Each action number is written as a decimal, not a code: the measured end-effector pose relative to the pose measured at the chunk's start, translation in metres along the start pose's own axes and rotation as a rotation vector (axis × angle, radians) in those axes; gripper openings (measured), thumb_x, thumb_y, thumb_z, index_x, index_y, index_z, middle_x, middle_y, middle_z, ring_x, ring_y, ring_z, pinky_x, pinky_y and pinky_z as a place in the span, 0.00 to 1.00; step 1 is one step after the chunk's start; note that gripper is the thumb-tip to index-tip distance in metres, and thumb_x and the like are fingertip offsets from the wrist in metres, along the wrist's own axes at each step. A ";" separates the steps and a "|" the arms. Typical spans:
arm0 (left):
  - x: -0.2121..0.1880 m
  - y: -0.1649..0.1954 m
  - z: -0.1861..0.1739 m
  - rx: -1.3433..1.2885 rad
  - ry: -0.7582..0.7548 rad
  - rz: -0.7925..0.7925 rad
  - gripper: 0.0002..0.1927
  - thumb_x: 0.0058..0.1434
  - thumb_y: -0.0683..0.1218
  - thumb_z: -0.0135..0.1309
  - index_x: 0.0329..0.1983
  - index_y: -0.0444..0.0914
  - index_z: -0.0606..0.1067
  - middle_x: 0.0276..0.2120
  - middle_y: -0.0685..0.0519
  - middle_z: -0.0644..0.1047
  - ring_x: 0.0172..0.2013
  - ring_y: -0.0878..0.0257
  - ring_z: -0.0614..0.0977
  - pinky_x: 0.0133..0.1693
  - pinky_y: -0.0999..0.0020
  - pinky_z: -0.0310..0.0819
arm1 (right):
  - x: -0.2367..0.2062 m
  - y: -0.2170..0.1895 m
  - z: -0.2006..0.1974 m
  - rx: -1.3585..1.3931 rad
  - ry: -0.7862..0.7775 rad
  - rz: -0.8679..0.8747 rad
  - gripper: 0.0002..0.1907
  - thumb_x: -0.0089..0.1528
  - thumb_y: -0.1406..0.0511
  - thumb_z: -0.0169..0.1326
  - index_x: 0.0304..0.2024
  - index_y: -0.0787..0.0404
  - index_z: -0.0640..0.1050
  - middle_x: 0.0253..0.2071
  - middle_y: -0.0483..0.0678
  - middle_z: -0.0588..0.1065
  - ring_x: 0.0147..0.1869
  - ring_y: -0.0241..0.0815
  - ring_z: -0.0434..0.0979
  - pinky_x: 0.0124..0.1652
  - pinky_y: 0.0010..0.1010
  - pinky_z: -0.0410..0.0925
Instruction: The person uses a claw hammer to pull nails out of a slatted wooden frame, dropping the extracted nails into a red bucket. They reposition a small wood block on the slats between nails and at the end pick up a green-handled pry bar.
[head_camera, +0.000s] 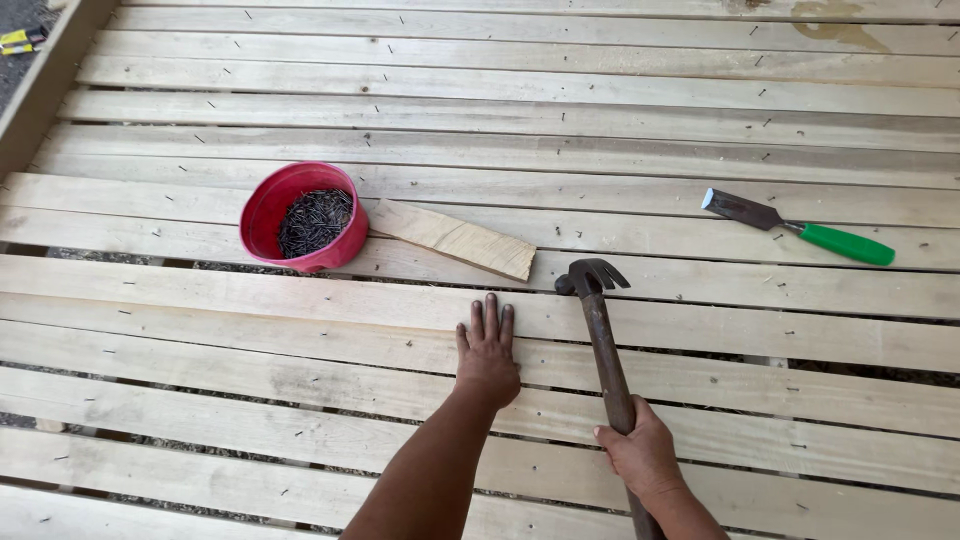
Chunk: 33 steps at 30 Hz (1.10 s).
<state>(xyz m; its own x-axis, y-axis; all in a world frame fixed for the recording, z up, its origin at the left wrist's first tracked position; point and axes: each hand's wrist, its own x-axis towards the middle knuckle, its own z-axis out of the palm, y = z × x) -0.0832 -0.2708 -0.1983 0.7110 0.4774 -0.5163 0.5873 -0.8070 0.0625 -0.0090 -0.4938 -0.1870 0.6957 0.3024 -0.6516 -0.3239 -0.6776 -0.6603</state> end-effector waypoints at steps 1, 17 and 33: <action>-0.003 -0.001 -0.003 -0.009 -0.024 0.004 0.47 0.68 0.54 0.45 0.80 0.39 0.32 0.78 0.40 0.26 0.76 0.42 0.29 0.72 0.40 0.32 | -0.002 -0.001 0.000 -0.091 0.036 -0.030 0.18 0.57 0.66 0.62 0.48 0.62 0.74 0.24 0.48 0.72 0.24 0.42 0.72 0.27 0.38 0.68; -0.008 0.004 -0.012 0.014 -0.191 -0.025 0.67 0.59 0.67 0.62 0.79 0.42 0.25 0.77 0.43 0.21 0.76 0.44 0.26 0.73 0.43 0.32 | -0.036 0.007 -0.013 -0.476 0.031 0.024 0.15 0.61 0.56 0.62 0.44 0.57 0.76 0.23 0.46 0.73 0.27 0.39 0.76 0.34 0.36 0.71; -0.007 0.001 -0.018 0.025 -0.196 -0.022 0.74 0.52 0.69 0.66 0.79 0.42 0.25 0.78 0.44 0.23 0.77 0.45 0.28 0.73 0.44 0.34 | -0.043 0.021 -0.016 -0.370 0.144 -0.066 0.17 0.60 0.56 0.63 0.43 0.61 0.77 0.25 0.53 0.74 0.29 0.45 0.75 0.35 0.39 0.72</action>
<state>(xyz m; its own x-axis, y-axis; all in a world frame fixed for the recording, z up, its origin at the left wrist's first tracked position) -0.0807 -0.2685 -0.1797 0.6075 0.4202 -0.6741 0.5906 -0.8065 0.0295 -0.0353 -0.5319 -0.1670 0.7987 0.2738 -0.5358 -0.0414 -0.8634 -0.5028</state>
